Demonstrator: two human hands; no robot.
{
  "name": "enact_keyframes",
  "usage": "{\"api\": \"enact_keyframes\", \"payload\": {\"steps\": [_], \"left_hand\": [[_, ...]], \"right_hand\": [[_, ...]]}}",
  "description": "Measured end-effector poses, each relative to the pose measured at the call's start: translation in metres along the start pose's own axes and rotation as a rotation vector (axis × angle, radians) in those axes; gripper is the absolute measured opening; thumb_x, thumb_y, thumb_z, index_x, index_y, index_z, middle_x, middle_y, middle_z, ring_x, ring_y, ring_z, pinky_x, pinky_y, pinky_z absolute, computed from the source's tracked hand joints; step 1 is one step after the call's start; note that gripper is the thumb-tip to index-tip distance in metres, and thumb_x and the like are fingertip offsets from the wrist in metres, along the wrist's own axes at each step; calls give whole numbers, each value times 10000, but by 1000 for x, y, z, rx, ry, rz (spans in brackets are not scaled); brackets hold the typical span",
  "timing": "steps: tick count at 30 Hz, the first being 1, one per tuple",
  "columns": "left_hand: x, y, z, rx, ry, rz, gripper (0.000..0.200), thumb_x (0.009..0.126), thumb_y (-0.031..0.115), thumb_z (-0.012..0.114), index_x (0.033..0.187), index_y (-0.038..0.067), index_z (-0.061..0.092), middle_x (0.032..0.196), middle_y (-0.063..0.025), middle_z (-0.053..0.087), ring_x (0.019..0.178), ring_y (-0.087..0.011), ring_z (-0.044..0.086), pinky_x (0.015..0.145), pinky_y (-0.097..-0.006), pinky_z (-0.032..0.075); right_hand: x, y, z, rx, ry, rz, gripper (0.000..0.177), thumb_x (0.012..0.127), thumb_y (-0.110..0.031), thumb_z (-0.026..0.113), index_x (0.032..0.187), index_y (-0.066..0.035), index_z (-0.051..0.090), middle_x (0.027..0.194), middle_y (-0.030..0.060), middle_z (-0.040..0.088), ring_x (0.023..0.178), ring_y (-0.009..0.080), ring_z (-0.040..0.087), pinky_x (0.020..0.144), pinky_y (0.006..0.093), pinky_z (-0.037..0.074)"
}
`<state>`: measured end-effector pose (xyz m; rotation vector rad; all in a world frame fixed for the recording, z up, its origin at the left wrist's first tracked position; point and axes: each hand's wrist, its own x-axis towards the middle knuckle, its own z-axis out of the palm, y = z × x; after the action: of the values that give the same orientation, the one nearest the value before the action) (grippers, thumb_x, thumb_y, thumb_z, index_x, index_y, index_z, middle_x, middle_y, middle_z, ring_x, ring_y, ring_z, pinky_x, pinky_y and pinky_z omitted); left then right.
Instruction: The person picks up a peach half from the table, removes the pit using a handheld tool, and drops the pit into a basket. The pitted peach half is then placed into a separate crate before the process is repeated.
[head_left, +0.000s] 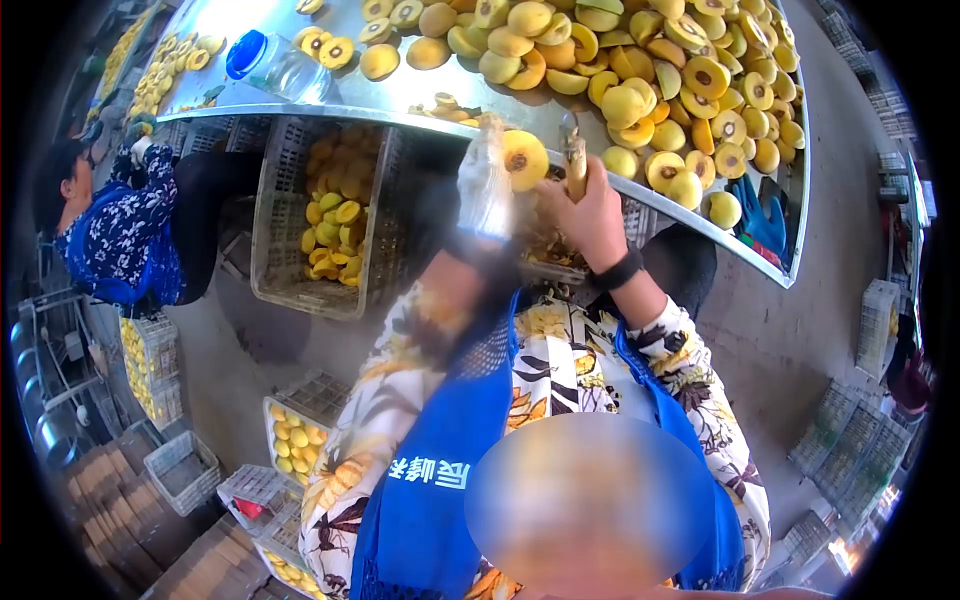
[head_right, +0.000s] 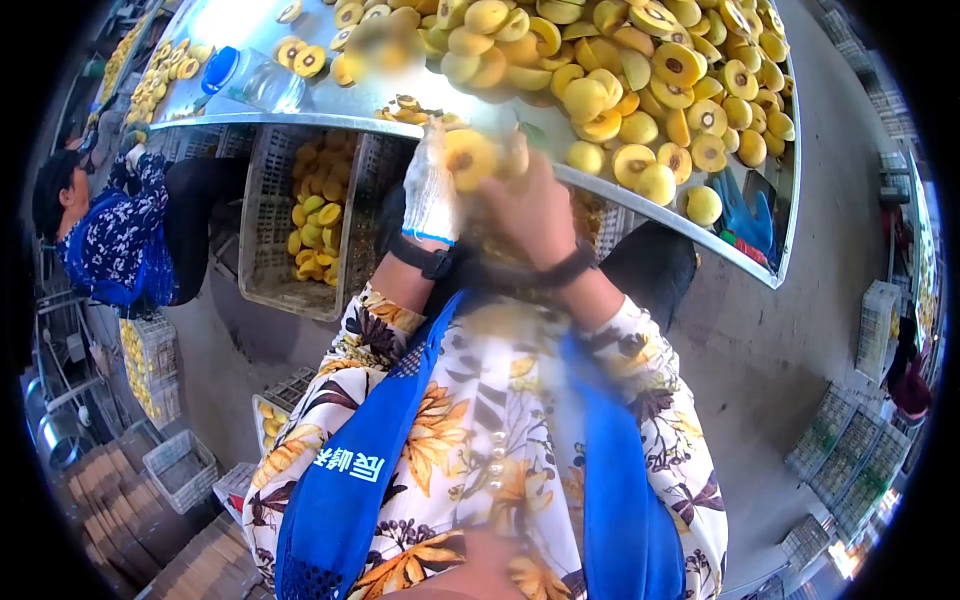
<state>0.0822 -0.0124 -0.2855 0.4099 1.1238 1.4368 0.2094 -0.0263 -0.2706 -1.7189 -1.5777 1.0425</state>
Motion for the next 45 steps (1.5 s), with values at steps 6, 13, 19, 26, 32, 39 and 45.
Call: {"api": "enact_keyframes", "payload": {"steps": [6,13,19,26,32,39,45], "left_hand": [[4,-23,-4,97,-35,262,341,930,310,496,1080,6,539,947,-74,578,846,-143,576,740,-268,500],[-6,-19,8,80,16,212,286,906,286,547,986,18,602,852,-34,592,708,-83,550,611,-215,471],[6,-26,-3,123,-12,221,246,877,248,593,942,14,632,818,-15,593,657,-60,538,557,-189,443],[9,-22,1,213,-46,84,219,876,204,574,952,6,624,796,-18,598,639,-89,550,547,-214,459],[43,-49,-12,312,-137,136,266,902,318,523,924,69,611,735,-13,570,601,-123,556,499,-240,466],[28,34,-35,39,81,-61,512,900,543,366,908,75,571,654,-78,569,471,-155,516,321,-227,332],[42,96,-112,1525,495,649,322,795,344,619,960,73,667,981,-144,617,904,-292,593,818,-365,463]], "right_hand": [[-20,22,2,-65,-203,-125,346,793,-299,634,923,2,523,797,239,602,749,406,584,669,425,468],[-26,20,6,-110,-270,-172,290,823,-237,563,920,21,471,744,265,582,719,426,578,634,434,464],[-24,42,24,38,-248,-301,242,831,-190,536,921,24,469,683,229,579,628,381,579,572,423,457],[-19,30,10,510,-666,152,44,850,-43,431,874,-22,461,484,52,455,327,99,393,310,240,314],[-13,41,1,1078,-913,358,28,872,-59,462,878,-32,465,535,23,437,330,54,321,290,203,251],[-6,59,-26,1287,-956,223,99,871,-86,493,942,-17,491,619,35,501,367,61,387,325,211,356],[-11,107,-9,-360,-469,-306,286,758,-265,635,850,-5,560,750,212,593,679,332,588,675,370,477]]}}
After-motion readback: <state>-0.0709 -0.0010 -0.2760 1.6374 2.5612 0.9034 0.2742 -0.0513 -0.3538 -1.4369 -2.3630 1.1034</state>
